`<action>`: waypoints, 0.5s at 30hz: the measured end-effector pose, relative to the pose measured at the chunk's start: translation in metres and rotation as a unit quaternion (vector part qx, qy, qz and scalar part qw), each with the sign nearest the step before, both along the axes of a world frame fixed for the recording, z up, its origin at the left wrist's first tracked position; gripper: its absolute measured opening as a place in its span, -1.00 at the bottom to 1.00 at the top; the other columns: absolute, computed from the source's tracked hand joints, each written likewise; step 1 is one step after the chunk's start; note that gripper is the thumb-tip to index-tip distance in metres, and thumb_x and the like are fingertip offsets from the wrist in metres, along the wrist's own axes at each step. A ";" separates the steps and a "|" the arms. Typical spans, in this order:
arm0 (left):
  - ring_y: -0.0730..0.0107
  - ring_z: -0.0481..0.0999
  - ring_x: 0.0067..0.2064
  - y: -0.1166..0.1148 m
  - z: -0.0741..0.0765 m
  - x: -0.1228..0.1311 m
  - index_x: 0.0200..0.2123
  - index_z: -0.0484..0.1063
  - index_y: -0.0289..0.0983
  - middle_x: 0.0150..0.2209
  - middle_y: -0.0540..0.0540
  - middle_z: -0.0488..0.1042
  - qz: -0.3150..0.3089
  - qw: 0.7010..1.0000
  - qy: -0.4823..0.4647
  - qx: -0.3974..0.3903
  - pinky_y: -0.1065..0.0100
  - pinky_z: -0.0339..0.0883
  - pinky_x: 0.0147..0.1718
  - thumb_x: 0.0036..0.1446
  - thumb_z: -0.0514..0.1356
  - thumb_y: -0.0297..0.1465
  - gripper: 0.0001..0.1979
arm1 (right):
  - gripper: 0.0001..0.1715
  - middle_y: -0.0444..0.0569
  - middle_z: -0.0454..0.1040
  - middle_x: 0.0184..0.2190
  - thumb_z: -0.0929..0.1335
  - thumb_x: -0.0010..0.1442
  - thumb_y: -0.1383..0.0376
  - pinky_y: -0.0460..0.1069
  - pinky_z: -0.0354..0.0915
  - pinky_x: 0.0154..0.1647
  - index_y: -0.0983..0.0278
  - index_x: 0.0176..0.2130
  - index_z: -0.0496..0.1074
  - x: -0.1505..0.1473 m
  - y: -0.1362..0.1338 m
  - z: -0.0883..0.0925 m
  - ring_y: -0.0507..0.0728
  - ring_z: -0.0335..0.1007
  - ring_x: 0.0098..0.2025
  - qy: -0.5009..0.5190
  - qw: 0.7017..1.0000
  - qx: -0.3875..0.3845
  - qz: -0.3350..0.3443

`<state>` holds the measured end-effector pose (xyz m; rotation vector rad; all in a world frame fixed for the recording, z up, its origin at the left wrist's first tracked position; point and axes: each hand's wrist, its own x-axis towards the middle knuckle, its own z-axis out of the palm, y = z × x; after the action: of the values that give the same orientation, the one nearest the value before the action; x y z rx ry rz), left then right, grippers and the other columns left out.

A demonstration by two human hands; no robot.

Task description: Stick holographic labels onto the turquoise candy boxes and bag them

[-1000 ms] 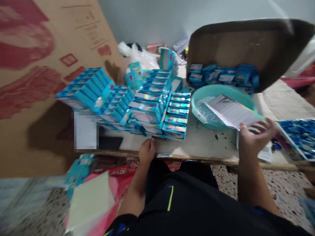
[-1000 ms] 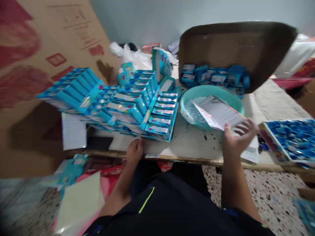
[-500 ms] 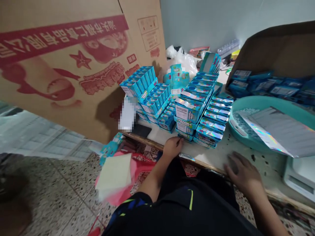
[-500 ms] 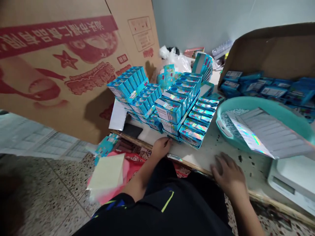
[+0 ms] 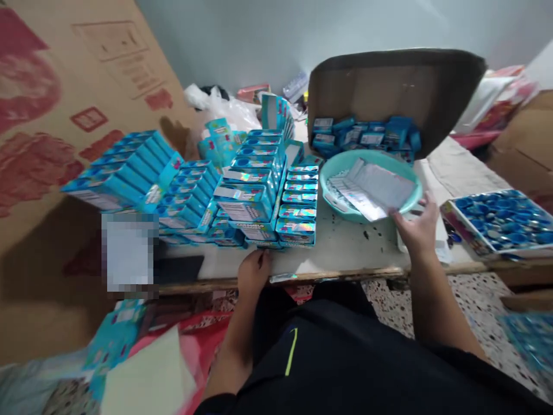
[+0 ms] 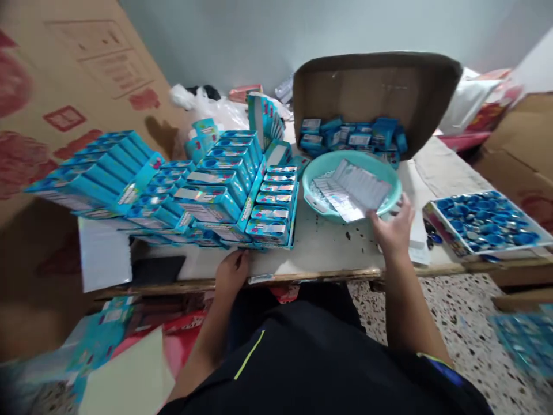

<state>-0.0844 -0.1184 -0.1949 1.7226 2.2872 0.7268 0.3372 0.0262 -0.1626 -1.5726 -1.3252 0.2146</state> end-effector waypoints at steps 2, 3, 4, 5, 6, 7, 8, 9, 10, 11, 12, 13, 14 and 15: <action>0.31 0.45 -0.33 0.001 0.001 -0.001 -0.38 0.48 -0.25 -0.39 -0.13 0.53 -0.004 1.000 -0.003 0.003 0.35 0.12 -0.34 0.39 0.05 -0.23 -0.65 | -0.13 0.24 0.35 0.10 0.49 0.00 0.01 0.29 0.43 0.06 0.37 0.20 0.41 0.007 0.014 0.001 0.30 0.46 -0.07 0.037 0.999 -0.033 -0.017; 0.31 0.45 -0.34 0.001 0.002 -0.001 -0.38 0.47 -0.25 -0.40 -0.13 0.53 -0.006 1.000 -0.005 0.004 0.36 0.12 -0.34 0.38 0.04 -0.22 -0.64 | -0.28 0.17 0.41 0.01 0.46 0.03 0.02 0.26 0.44 0.01 0.35 0.10 0.49 0.008 0.018 0.001 0.22 0.46 -0.20 0.051 0.997 -0.036 -0.035; 0.30 0.45 -0.34 0.001 0.002 -0.001 -0.39 0.47 -0.25 -0.41 -0.13 0.52 -0.006 1.000 -0.008 0.005 0.36 0.12 -0.35 0.38 0.03 -0.21 -0.63 | -0.39 0.11 0.45 -0.07 0.43 0.06 0.03 0.23 0.44 -0.02 0.34 0.01 0.54 0.008 0.019 0.002 0.17 0.44 -0.29 0.056 0.997 -0.039 -0.042; 0.30 0.45 -0.34 0.001 0.003 -0.001 -0.38 0.48 -0.25 -0.41 -0.13 0.53 -0.006 1.000 -0.012 0.007 0.36 0.13 -0.35 0.37 0.03 -0.20 -0.63 | -0.47 0.07 0.47 -0.15 0.41 0.07 0.04 0.21 0.44 -0.06 0.33 -0.07 0.56 0.006 0.020 0.004 0.14 0.41 -0.34 0.057 0.997 -0.041 -0.039; 0.29 0.45 -0.34 0.001 0.003 -0.001 -0.37 0.49 -0.25 -0.40 -0.14 0.53 -0.006 1.000 -0.017 0.010 0.36 0.15 -0.34 0.36 0.03 -0.19 -0.63 | -0.51 0.05 0.47 -0.19 0.42 0.05 0.03 0.19 0.43 -0.09 0.32 -0.15 0.57 0.004 0.020 0.005 0.14 0.40 -0.35 0.057 0.997 -0.045 -0.031; 0.28 0.46 -0.33 0.001 0.003 -0.001 -0.36 0.50 -0.25 -0.39 -0.14 0.54 -0.004 1.000 -0.024 0.012 0.35 0.16 -0.33 0.35 0.03 -0.17 -0.63 | -0.55 0.04 0.45 -0.22 0.43 0.02 0.02 0.17 0.42 -0.11 0.31 -0.23 0.56 0.002 0.019 0.007 0.15 0.39 -0.33 0.051 0.997 -0.049 -0.016; 0.27 0.46 -0.32 0.001 0.003 -0.001 -0.35 0.50 -0.25 -0.38 -0.14 0.55 -0.002 0.999 -0.036 0.012 0.35 0.18 -0.32 0.33 0.03 -0.16 -0.62 | -0.59 0.04 0.44 -0.23 0.44 -0.01 0.02 0.15 0.40 -0.12 0.30 -0.30 0.54 -0.001 0.019 0.009 0.16 0.39 -0.31 0.039 0.998 -0.053 0.002; 0.27 0.47 -0.33 0.001 0.003 -0.002 -0.35 0.51 -0.25 -0.39 -0.14 0.55 0.000 0.999 -0.053 0.011 0.34 0.19 -0.31 0.33 0.03 -0.14 -0.61 | -0.63 0.02 0.42 -0.25 0.44 -0.02 0.02 0.13 0.39 -0.11 0.28 -0.37 0.51 -0.003 0.018 0.010 0.16 0.38 -0.29 0.019 0.998 -0.054 0.020; 0.27 0.47 -0.33 0.002 0.003 -0.003 -0.36 0.51 -0.24 -0.40 -0.13 0.55 0.004 0.997 -0.076 0.010 0.34 0.20 -0.31 0.32 0.03 -0.11 -0.60 | -0.65 0.00 0.41 -0.30 0.42 0.00 0.02 0.12 0.36 -0.12 0.26 -0.43 0.47 -0.005 0.017 0.012 0.16 0.37 -0.29 0.000 0.998 -0.053 0.035; 0.27 0.48 -0.33 0.002 0.004 -0.004 -0.37 0.50 -0.24 -0.41 -0.12 0.55 0.012 0.994 -0.105 0.011 0.33 0.22 -0.31 0.31 0.03 -0.09 -0.58 | -0.66 -0.03 0.40 -0.36 0.40 0.04 0.02 0.10 0.34 -0.15 0.24 -0.46 0.44 -0.006 0.015 0.013 0.16 0.36 -0.31 -0.012 0.998 -0.052 0.042; 0.26 0.49 -0.32 0.003 0.004 -0.006 -0.39 0.50 -0.24 -0.42 -0.11 0.54 0.023 0.991 -0.134 0.016 0.33 0.24 -0.30 0.30 0.02 -0.06 -0.56 | -0.65 -0.06 0.38 -0.42 0.37 0.10 0.02 0.08 0.31 -0.20 0.23 -0.48 0.41 -0.006 0.013 0.015 0.15 0.35 -0.35 -0.014 0.998 -0.049 0.042; 0.25 0.50 -0.31 0.004 0.005 -0.007 -0.39 0.50 -0.24 -0.42 -0.11 0.55 0.036 0.986 -0.163 0.022 0.32 0.26 -0.29 0.28 0.02 -0.04 -0.54 | -0.63 -0.09 0.37 -0.47 0.35 0.15 0.01 0.06 0.28 -0.26 0.23 -0.47 0.39 -0.006 0.010 0.016 0.14 0.33 -0.40 -0.006 0.998 -0.043 0.034; 0.22 0.51 -0.29 0.005 0.006 -0.009 -0.39 0.50 -0.24 -0.41 -0.11 0.56 0.048 0.981 -0.189 0.027 0.31 0.29 -0.27 0.26 0.02 -0.02 -0.54 | -0.61 -0.11 0.37 -0.50 0.33 0.19 0.00 0.04 0.25 -0.32 0.23 -0.46 0.36 -0.004 0.007 0.019 0.13 0.32 -0.44 0.007 0.999 -0.036 0.019; 0.20 0.53 -0.26 0.005 0.008 -0.011 -0.38 0.51 -0.24 -0.39 -0.11 0.58 0.055 0.976 -0.210 0.028 0.30 0.32 -0.24 0.23 0.03 -0.01 -0.54 | -0.60 -0.12 0.36 -0.51 0.31 0.23 -0.01 0.03 0.21 -0.36 0.22 -0.45 0.35 -0.002 0.003 0.022 0.12 0.30 -0.46 0.021 0.999 -0.029 0.001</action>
<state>-0.0951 -0.1139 -0.1873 1.3129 2.0910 1.0693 0.3356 0.0293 -0.1405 -1.6063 -1.2984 0.2877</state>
